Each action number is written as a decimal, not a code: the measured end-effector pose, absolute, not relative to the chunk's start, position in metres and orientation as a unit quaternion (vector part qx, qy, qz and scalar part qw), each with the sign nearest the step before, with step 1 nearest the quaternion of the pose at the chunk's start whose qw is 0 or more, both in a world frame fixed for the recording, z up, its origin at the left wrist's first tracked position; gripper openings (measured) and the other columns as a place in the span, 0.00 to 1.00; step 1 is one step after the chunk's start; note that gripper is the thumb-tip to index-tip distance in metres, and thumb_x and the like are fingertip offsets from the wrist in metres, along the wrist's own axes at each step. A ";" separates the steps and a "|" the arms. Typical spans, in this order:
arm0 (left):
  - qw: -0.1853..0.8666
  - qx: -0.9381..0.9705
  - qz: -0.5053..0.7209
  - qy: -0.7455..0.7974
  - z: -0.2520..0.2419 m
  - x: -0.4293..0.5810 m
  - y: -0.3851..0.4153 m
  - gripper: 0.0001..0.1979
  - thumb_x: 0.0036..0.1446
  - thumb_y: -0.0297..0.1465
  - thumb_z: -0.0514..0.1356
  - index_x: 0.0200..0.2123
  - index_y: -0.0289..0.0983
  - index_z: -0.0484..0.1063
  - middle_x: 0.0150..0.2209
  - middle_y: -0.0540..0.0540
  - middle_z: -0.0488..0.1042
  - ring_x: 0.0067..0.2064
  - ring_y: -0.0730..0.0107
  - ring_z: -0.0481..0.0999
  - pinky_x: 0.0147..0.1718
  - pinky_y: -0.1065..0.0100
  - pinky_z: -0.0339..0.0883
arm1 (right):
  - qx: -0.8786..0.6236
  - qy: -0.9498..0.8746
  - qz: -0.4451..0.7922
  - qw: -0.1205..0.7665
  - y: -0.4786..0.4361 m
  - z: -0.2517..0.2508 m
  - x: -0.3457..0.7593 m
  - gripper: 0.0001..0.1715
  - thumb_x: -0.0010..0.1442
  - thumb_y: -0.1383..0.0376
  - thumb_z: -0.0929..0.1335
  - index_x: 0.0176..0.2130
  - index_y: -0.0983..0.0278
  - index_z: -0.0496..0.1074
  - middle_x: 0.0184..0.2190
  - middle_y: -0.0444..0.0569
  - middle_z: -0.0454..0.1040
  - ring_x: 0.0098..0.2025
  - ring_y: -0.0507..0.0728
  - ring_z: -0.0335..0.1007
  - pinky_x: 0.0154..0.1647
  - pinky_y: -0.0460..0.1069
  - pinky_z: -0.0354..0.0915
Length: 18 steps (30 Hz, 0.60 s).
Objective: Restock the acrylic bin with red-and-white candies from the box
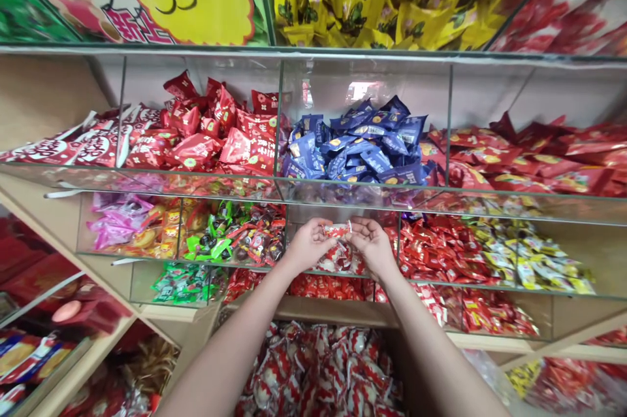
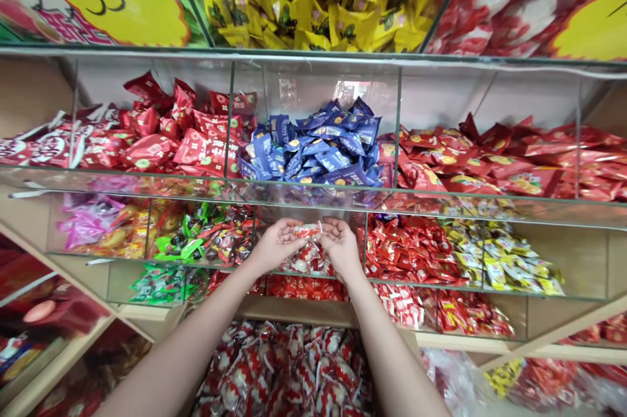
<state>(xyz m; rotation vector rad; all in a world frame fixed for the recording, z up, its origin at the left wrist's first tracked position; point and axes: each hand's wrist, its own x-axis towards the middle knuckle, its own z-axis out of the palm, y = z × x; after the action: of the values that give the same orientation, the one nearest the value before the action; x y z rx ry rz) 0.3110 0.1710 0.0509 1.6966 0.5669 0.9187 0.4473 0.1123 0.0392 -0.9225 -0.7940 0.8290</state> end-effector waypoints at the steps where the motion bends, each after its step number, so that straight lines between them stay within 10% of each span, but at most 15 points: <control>1: 0.538 0.709 0.386 0.241 0.051 0.311 0.171 0.15 0.44 0.25 0.60 0.38 0.34 0.62 0.29 0.50 0.70 0.30 0.76 0.71 0.30 0.73 0.65 | -0.422 -0.361 0.378 0.741 0.112 0.039 0.447 0.23 0.36 0.69 0.72 0.36 0.64 0.65 0.30 0.44 0.72 0.32 0.52 0.69 0.38 0.50 0.65; 18: 0.452 0.739 0.389 0.313 0.052 0.314 0.173 0.20 0.55 0.30 0.50 0.51 0.33 0.51 0.38 0.41 0.72 0.37 0.67 0.74 0.37 0.63 0.68 | -0.518 -0.450 0.359 0.633 0.104 0.047 0.443 0.22 0.39 0.59 0.70 0.35 0.66 0.71 0.27 0.48 0.76 0.27 0.54 0.71 0.31 0.50 0.67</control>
<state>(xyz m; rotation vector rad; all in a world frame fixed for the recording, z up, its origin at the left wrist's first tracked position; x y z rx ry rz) 0.3141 0.1728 0.0523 1.8251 0.7727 0.9611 0.4431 0.1042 0.0473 -1.1847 -1.0302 0.8209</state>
